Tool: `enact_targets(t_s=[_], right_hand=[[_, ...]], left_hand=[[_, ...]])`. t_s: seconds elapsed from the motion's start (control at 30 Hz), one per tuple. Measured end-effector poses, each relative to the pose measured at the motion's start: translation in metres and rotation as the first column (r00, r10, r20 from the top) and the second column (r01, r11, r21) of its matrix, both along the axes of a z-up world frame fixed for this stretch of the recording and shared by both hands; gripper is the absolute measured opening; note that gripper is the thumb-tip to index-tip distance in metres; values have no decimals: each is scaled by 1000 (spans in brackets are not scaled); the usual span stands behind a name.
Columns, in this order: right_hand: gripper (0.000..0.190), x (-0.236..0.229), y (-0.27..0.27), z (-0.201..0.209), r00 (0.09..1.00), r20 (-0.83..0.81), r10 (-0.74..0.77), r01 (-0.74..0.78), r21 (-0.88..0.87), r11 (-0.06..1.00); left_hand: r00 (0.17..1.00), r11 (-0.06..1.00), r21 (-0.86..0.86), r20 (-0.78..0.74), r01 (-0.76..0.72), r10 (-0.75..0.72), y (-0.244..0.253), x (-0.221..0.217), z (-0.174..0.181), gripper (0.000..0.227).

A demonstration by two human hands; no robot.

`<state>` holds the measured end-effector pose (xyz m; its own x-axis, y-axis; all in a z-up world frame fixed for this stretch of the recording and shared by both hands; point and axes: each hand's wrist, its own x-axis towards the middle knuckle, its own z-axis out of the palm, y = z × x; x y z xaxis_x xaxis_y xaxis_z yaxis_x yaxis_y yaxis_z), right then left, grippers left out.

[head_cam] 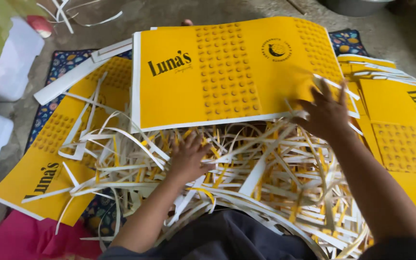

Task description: Peeling off waste paper strips from die-cut cardboard box templates

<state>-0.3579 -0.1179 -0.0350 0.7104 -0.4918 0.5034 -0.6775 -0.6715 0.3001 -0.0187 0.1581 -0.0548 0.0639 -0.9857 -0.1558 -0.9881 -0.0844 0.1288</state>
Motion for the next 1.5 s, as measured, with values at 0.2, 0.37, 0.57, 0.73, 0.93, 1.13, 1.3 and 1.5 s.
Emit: enact_targets(t_s=[0.2, 0.37, 0.57, 0.73, 0.93, 1.13, 1.3, 1.5], right_hand=[[93, -97, 56, -82, 944, -266, -194, 272, 301, 914], [77, -115, 67, -193, 998, 31, -51, 22, 591, 806], [85, -76, 0, -251, 973, 192, -124, -32, 649, 760], [88, -42, 9, -185, 956, 288, 50, -231, 640, 733], [63, -62, 40, -133, 840, 222, -495, -3, 915, 404], [65, -50, 48, -128, 888, 303, -347, 202, 421, 884], [40, -114, -54, -256, 987, -115, -109, 137, 273, 952], [35, -138, -154, -247, 989, 140, -48, -20, 450, 893]], left_hand=[[995, 984, 161, -48, -79, 88, -1, 35, -1, 80], [980, 989, -113, -184, -92, 70, -9, 53, -34, 86], [988, 897, -425, -146, -117, 60, -18, 64, -67, 84], [940, 823, -522, -339, -222, 39, -12, 72, -85, 79], [847, 625, -695, -522, -355, -100, 20, 90, -86, 47], [973, 551, -826, -208, -120, -101, 49, 100, -54, 15], [885, 641, -647, -451, -413, 115, 54, 122, -104, 37], [-194, 514, 283, -956, -810, 220, 28, 134, -127, 38]])
